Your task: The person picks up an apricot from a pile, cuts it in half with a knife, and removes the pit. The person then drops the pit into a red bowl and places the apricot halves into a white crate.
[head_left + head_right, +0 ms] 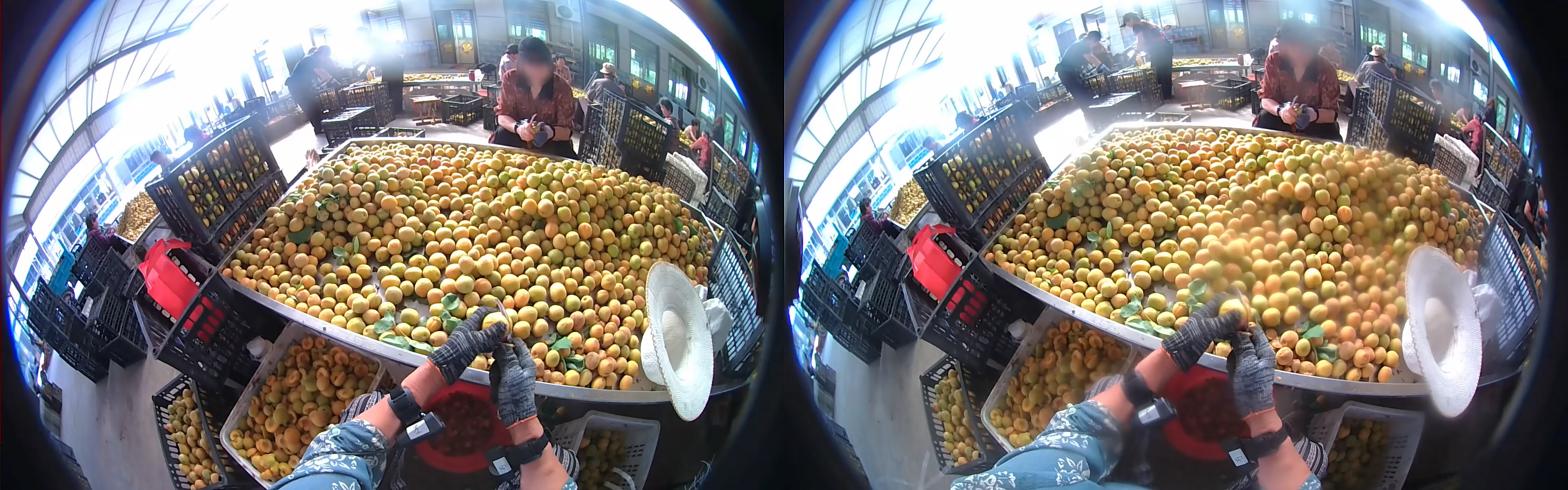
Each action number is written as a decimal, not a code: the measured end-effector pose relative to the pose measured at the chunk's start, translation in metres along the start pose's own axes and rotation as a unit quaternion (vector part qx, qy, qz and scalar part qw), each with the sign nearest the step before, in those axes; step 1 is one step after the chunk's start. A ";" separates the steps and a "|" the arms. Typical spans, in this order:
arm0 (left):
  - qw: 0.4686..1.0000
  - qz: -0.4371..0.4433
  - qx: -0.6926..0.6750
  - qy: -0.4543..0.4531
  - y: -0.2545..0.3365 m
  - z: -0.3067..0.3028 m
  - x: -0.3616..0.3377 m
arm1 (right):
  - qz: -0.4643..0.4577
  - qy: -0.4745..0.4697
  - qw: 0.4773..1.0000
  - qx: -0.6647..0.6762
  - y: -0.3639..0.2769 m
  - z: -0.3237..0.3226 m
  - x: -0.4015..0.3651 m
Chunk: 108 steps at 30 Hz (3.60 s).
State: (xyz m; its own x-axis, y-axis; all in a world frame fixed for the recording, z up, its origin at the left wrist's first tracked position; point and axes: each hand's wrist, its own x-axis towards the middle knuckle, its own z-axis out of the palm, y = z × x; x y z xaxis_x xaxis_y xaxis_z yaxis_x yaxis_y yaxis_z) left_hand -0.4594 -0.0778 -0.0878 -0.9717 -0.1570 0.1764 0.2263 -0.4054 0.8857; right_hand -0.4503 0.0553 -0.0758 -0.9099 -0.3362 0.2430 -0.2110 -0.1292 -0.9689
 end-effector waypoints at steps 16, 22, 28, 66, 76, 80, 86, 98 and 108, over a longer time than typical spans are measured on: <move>0.999 -0.033 0.033 -0.012 -0.019 -0.017 0.010 | 0.091 0.006 0.987 0.134 -0.014 0.006 -0.002; 0.995 -0.013 0.039 0.089 -0.001 -0.015 0.008 | 0.151 0.018 0.978 0.142 -0.003 0.008 -0.006; 0.999 -0.028 0.040 0.018 -0.016 -0.007 0.006 | 0.115 -0.012 0.970 0.216 -0.009 0.002 0.003; 0.997 -0.018 0.030 0.067 0.018 -0.004 -0.002 | 0.102 -0.057 0.985 -0.129 -0.031 0.002 0.003; 0.968 -0.111 -0.176 0.142 0.006 0.017 -0.005 | 0.090 -0.023 0.989 -0.114 -0.011 -0.002 0.007; 0.975 -0.112 -0.128 0.141 0.011 0.012 -0.001 | 0.014 -0.033 0.938 -0.345 -0.026 -0.004 0.001; 0.969 -0.115 -0.155 0.158 0.014 0.016 -0.007 | -0.011 -0.053 0.875 -0.481 -0.036 0.001 0.001; 0.983 -0.048 -0.086 0.157 0.020 0.019 -0.014 | 0.074 -0.019 0.991 -0.114 -0.009 0.017 -0.002; 0.983 -0.049 -0.086 0.158 0.005 0.016 -0.015 | -0.158 -0.175 0.923 -0.303 -0.025 -0.005 -0.004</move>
State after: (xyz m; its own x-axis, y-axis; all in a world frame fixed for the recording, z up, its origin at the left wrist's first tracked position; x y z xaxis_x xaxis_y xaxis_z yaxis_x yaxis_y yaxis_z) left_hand -0.4444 -0.0629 -0.0791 -0.9262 -0.3701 -0.0714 0.1679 -0.5746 0.8011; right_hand -0.4433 0.0643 -0.0522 -0.6198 -0.6654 0.4161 -0.7043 0.2377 -0.6689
